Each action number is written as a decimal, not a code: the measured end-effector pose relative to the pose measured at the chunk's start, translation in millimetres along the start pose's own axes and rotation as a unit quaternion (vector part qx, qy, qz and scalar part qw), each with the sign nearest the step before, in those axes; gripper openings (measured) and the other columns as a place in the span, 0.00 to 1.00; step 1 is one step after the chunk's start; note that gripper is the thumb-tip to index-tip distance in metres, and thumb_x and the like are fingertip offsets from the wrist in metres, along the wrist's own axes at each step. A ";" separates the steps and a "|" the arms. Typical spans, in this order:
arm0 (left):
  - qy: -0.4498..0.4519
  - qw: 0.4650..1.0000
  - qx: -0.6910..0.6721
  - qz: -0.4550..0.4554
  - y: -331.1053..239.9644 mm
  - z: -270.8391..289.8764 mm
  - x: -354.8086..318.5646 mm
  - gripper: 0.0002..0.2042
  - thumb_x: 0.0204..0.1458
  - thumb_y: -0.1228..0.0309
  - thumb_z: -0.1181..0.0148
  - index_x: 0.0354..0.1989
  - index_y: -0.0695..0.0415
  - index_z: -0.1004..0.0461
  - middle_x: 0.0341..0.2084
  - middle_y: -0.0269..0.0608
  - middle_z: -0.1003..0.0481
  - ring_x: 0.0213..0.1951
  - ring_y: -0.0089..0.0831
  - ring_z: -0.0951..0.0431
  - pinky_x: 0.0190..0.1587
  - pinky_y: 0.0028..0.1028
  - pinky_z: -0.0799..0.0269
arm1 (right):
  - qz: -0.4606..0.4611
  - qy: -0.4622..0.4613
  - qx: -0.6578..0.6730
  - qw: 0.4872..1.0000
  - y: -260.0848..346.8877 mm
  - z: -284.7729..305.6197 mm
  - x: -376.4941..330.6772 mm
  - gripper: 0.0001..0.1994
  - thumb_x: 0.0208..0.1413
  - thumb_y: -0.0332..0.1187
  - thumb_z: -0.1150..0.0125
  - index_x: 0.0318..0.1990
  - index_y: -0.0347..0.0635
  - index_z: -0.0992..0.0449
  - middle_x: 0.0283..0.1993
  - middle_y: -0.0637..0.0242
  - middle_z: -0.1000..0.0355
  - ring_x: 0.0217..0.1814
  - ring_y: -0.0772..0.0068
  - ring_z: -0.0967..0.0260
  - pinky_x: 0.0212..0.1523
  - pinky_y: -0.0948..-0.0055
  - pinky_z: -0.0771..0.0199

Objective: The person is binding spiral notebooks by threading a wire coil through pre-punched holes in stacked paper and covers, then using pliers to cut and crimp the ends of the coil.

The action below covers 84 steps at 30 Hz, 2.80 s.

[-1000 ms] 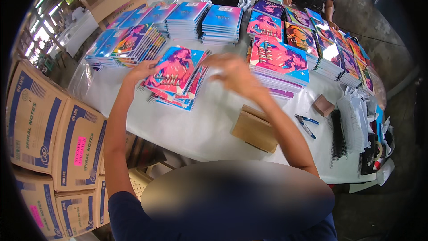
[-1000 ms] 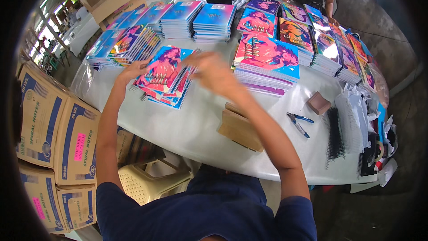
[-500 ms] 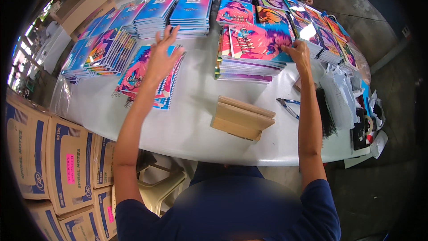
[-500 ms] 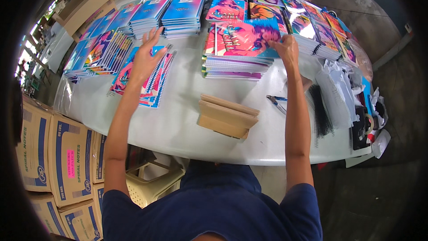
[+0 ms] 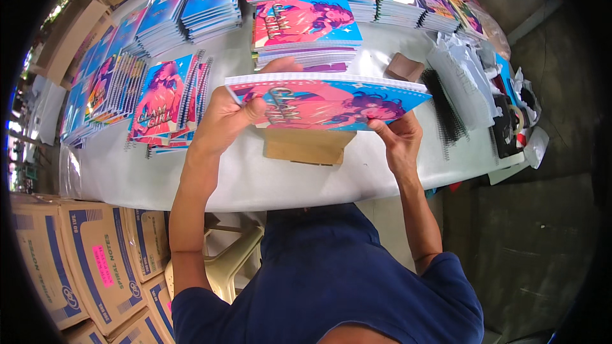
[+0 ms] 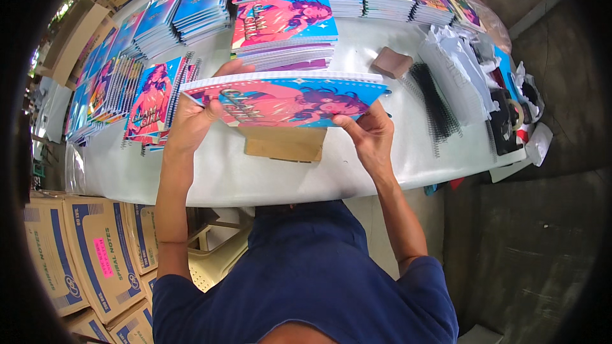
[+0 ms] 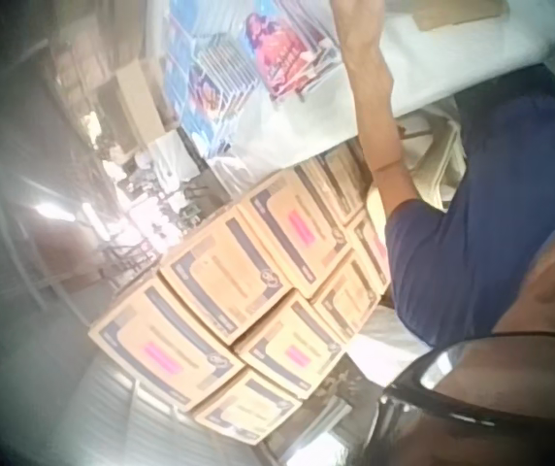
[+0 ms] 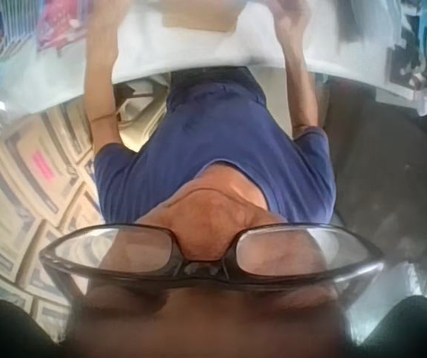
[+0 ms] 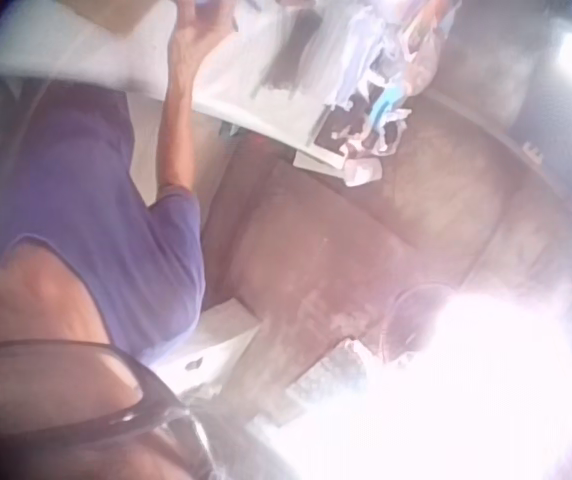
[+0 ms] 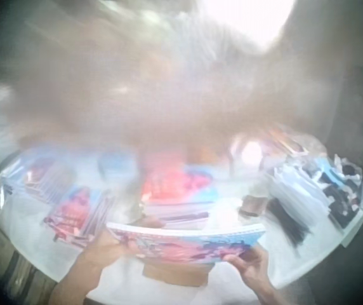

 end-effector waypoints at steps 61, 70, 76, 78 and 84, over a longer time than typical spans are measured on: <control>0.101 0.829 0.549 0.023 25.3 -121.5 33.0 0.23 0.54 0.60 0.42 0.60 0.41 0.31 0.54 0.34 0.27 0.55 0.47 0.27 0.56 0.42 0.32 | -0.051 0.168 -0.280 0.944 45.3 37.5 22.6 0.07 0.55 0.24 0.38 0.41 0.38 0.20 0.31 0.68 0.30 0.31 0.79 0.36 0.30 0.76 0.35; 0.190 0.769 0.592 0.147 20.8 -102.1 47.2 0.25 0.49 0.65 0.36 0.59 0.43 0.29 0.40 0.43 0.20 0.35 0.48 0.21 0.38 0.41 0.25 | 0.000 0.171 -0.412 0.895 -4.2 75.3 55.1 0.06 0.53 0.25 0.39 0.39 0.36 0.21 0.34 0.61 0.26 0.36 0.62 0.29 0.39 0.66 0.28; 0.278 0.895 0.321 0.139 -44.1 -74.7 72.4 0.21 0.49 0.71 0.40 0.54 0.48 0.24 0.42 0.48 0.21 0.43 0.37 0.19 0.44 0.33 0.25 | 0.174 0.113 -0.542 0.815 -61.5 95.1 64.4 0.10 0.51 0.30 0.35 0.41 0.39 0.20 0.39 0.59 0.27 0.43 0.54 0.30 0.46 0.61 0.30; 0.231 0.941 0.248 0.013 -71.7 -54.4 76.1 0.19 0.44 0.76 0.36 0.47 0.48 0.20 0.43 0.47 0.20 0.49 0.38 0.20 0.53 0.32 0.29 | 0.162 0.120 -0.503 0.841 -46.1 69.9 77.7 0.17 0.52 0.36 0.35 0.48 0.40 0.22 0.50 0.58 0.28 0.52 0.55 0.31 0.55 0.60 0.33; 0.375 0.904 0.005 -0.206 -108.2 -39.3 91.4 0.08 0.53 0.69 0.37 0.41 0.46 0.18 0.50 0.40 0.23 0.67 0.66 0.50 0.68 0.59 0.64 | -0.143 0.365 0.019 0.920 9.9 -32.9 87.3 0.40 0.51 0.48 0.32 0.66 0.35 0.41 0.62 0.52 0.34 0.64 0.62 0.38 0.65 0.64 0.41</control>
Point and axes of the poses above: each hand's wrist, its own x-axis towards the middle knuckle, its own z-axis out of the back of the hand, y = z × x, the point moved 4 cm from there along x, towards the middle knuckle
